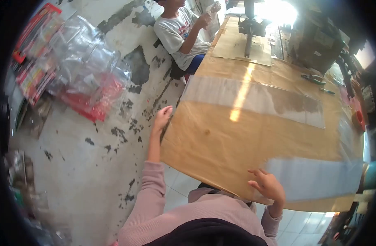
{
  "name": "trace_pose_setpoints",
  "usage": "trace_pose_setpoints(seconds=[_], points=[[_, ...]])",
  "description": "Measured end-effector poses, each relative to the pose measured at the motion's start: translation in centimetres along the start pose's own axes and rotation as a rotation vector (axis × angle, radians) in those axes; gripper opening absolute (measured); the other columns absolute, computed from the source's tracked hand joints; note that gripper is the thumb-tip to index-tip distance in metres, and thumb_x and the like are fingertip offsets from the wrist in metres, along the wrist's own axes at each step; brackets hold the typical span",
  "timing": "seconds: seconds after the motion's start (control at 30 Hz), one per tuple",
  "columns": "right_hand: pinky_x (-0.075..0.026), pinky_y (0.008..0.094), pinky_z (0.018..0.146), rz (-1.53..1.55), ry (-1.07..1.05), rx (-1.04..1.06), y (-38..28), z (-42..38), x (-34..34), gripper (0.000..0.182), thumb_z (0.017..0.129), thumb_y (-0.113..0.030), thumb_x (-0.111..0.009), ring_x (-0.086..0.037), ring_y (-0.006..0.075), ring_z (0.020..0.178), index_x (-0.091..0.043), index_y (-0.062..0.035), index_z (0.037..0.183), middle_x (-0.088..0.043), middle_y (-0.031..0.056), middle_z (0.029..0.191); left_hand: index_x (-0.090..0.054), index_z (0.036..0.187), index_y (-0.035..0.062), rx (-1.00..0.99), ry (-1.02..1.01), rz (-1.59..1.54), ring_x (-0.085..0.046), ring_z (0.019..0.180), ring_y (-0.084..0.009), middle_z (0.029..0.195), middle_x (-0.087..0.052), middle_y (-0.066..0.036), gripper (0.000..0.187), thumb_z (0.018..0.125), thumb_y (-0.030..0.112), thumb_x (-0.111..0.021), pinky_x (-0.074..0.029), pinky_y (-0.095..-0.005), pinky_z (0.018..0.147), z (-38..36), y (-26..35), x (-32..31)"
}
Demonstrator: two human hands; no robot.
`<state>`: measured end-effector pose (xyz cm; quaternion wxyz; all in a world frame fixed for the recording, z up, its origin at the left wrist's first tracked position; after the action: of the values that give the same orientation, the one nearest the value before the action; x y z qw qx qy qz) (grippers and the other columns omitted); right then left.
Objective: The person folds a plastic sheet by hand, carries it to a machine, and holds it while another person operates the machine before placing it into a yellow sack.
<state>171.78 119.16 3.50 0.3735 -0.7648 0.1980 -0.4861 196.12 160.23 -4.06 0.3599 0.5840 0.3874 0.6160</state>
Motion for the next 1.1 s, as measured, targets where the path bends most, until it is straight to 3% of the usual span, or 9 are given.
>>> trace_pose_setpoints(seconds=[0.07, 0.13, 0.3, 0.5, 0.73, 0.87, 1.1], points=[[-0.044, 0.0385, 0.074, -0.02, 0.079, -0.109, -1.0, 2.5, -0.8, 0.039, 0.08, -0.028, -0.058, -0.054, 0.0362, 0.09, -0.051, -0.0033, 0.109, -0.056, 0.0182, 0.1, -0.055, 0.107, -0.0022, -0.005, -0.094, 0.036, -0.054, 0.091, -0.0108, 0.096, -0.06, -0.005, 0.036, 0.086, 0.027, -0.053, -0.042, -0.023, 0.074, 5.1, -1.5, -1.7], [-0.045, 0.0386, 0.074, 0.006, 0.125, -0.075, -3.8, 4.7, -0.7, 0.039, 0.079, -0.026, -0.059, -0.054, 0.036, 0.089, -0.051, -0.0026, 0.109, -0.055, 0.0191, 0.1, -0.055, 0.107, -0.0026, 0.055, -0.183, 0.06, -0.054, 0.089, -0.0109, 0.093, -0.06, -0.005, 0.036, 0.086, 0.027, -0.053, -0.042, -0.0231, 0.075, 9.4, -2.1, -3.4], [-0.045, 0.0384, 0.075, 0.074, 0.219, -0.195, -6.2, 6.9, -1.6, 0.039, 0.079, -0.023, -0.061, -0.055, 0.035, 0.09, -0.05, -0.002, 0.11, -0.056, 0.0206, 0.098, -0.058, 0.103, 0.0013, 0.164, -0.244, -0.106, -0.056, 0.078, -0.0091, 0.089, -0.062, -0.004, 0.029, 0.087, 0.024, -0.051, -0.044, -0.0232, 0.066, 13.8, -2.6, -4.9], [-0.045, 0.0386, 0.075, 0.106, 0.206, -0.39, -6.4, 6.9, -3.2, 0.041, 0.079, -0.025, -0.06, -0.055, 0.0353, 0.09, -0.05, -0.002, 0.111, -0.055, 0.021, 0.099, -0.058, 0.102, 0.0052, 0.258, -0.33, -0.285, -0.052, 0.077, -0.0075, 0.083, -0.058, 0.0, 0.025, 0.088, 0.023, -0.048, -0.042, -0.0228, 0.067, 14.0, -2.2, -4.2], [-0.044, 0.0382, 0.076, 0.055, 0.189, -0.375, -7.2, 8.4, -3.1, 0.039, 0.08, -0.024, -0.058, -0.054, 0.0362, 0.091, -0.05, -0.0023, 0.111, -0.054, 0.0197, 0.102, -0.053, 0.108, 0.0009, 0.263, -0.397, -0.467, -0.053, 0.072, -0.0074, 0.089, -0.059, -0.003, 0.027, 0.085, 0.016, -0.054, -0.044, -0.0219, 0.064, 12.8, 1.0, -4.1], [-0.043, 0.0384, 0.076, 0.006, 0.206, -0.389, -7.0, 8.8, -2.4, 0.039, 0.08, -0.025, -0.058, -0.052, 0.0366, 0.092, -0.049, -0.0026, 0.111, -0.054, 0.0182, 0.102, -0.052, 0.106, -0.0028, 0.199, -0.403, -0.367, -0.057, 0.074, -0.0085, 0.087, -0.062, -0.006, 0.028, 0.083, 0.011, -0.056, -0.045, -0.0202, 0.062, 13.2, 0.3, -3.9], [-0.043, 0.0371, 0.077, -0.105, 0.21, -0.305, -7.6, 11.5, -1.7, 0.041, 0.077, -0.021, -0.061, -0.052, 0.0338, 0.094, -0.048, -0.0042, 0.112, -0.053, 0.0171, 0.105, -0.055, 0.098, -0.001, 0.169, -0.44, -0.337, -0.058, 0.073, -0.0085, 0.086, -0.062, -0.006, 0.02, 0.082, 0.01, -0.057, -0.047, -0.0209, 0.062, 10.9, 3.6, -2.8]])
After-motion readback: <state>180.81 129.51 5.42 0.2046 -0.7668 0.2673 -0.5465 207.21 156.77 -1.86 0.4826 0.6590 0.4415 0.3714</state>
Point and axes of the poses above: each hand's wrist, its own z-axis towards the middle knuckle, its own x-axis out of the back of the hand, y = z × x, the point moved 3 cm from there along z, towards the middle knuckle
